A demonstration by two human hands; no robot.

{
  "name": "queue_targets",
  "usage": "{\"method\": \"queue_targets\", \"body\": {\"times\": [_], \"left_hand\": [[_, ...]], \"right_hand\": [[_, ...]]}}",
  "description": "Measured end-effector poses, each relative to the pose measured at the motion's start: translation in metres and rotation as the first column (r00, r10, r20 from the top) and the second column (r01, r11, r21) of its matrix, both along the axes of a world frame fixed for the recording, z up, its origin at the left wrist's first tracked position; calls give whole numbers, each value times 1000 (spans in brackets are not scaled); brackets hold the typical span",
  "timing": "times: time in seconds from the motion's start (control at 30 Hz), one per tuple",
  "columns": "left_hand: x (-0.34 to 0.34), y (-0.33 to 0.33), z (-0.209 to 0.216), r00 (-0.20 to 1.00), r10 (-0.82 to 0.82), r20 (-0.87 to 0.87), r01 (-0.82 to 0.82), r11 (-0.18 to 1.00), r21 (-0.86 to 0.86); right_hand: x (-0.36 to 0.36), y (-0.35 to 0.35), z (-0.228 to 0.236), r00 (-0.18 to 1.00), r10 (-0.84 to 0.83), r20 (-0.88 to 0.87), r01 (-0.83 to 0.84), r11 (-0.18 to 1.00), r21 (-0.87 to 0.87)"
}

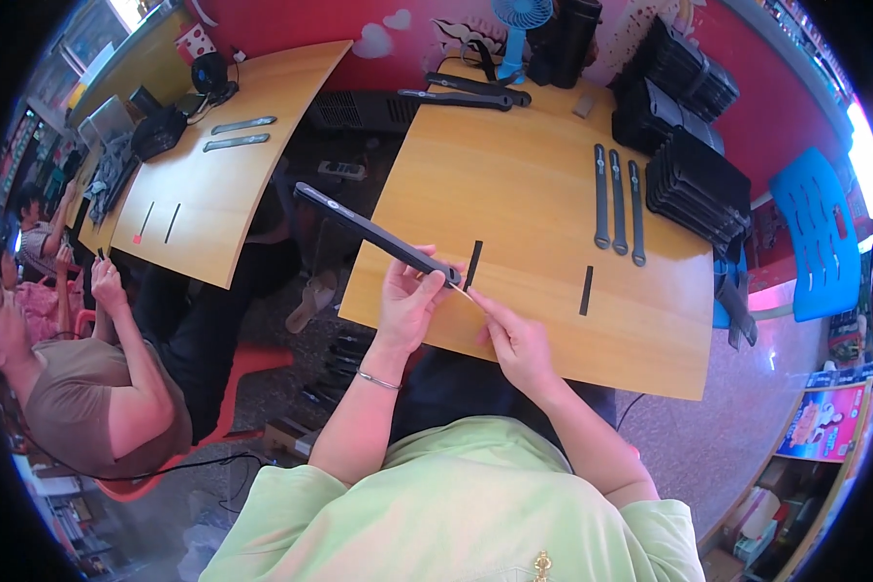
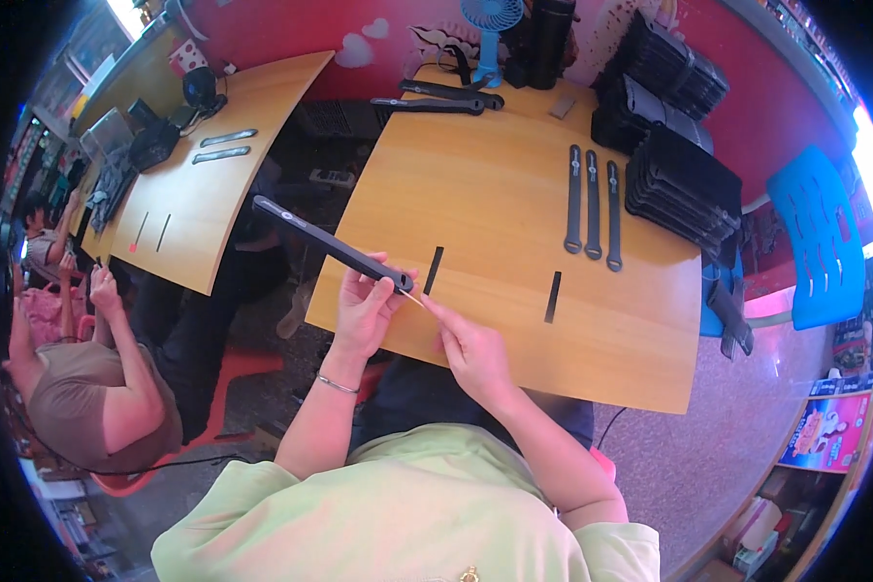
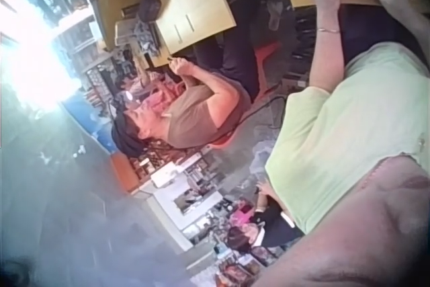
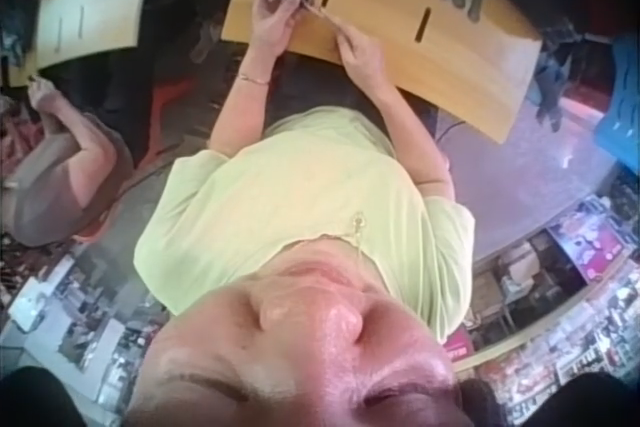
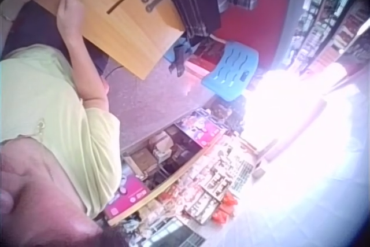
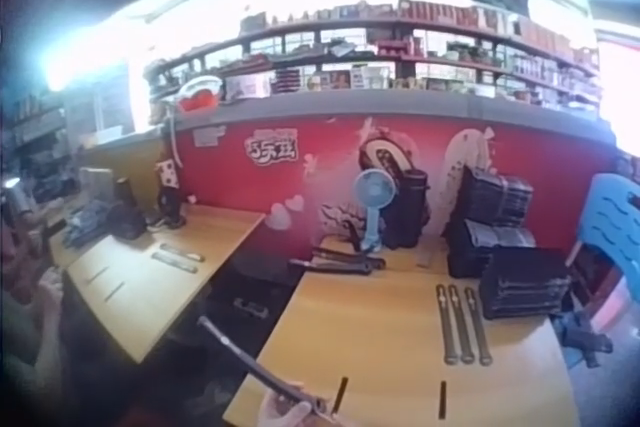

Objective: Assembling black textile straps by threading thin strings through pre-drilled holes and organizing them on a table.

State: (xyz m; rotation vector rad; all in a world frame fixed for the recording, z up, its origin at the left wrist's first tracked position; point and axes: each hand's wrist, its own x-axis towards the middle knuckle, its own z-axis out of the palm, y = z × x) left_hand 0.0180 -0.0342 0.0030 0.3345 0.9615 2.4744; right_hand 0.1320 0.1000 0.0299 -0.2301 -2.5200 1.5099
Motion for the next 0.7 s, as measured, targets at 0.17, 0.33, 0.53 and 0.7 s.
{"method": "queue_targets", "body": {"times": [0.17, 0.33, 0.53, 0.7], "left_hand": [[-2, 1, 2, 1000, 18, 19, -18, 1000, 3], [-1, 2, -3, 1000, 28, -10, -28, 999, 20], [0, 4, 5, 979, 129, -159, -136, 990, -34], [2, 6, 8, 925, 186, -330, -219, 973, -66]], "right_hand": [[-1, 0, -1, 1000, 0, -6, 0, 1000, 14], [-1, 1, 2, 1000, -2, -21, 3, 999, 34], [-2, 0, 9, 1000, -15, 0, 15, 999, 33], [-3, 0, 11, 998, -41, 46, 42, 998, -35]]}}
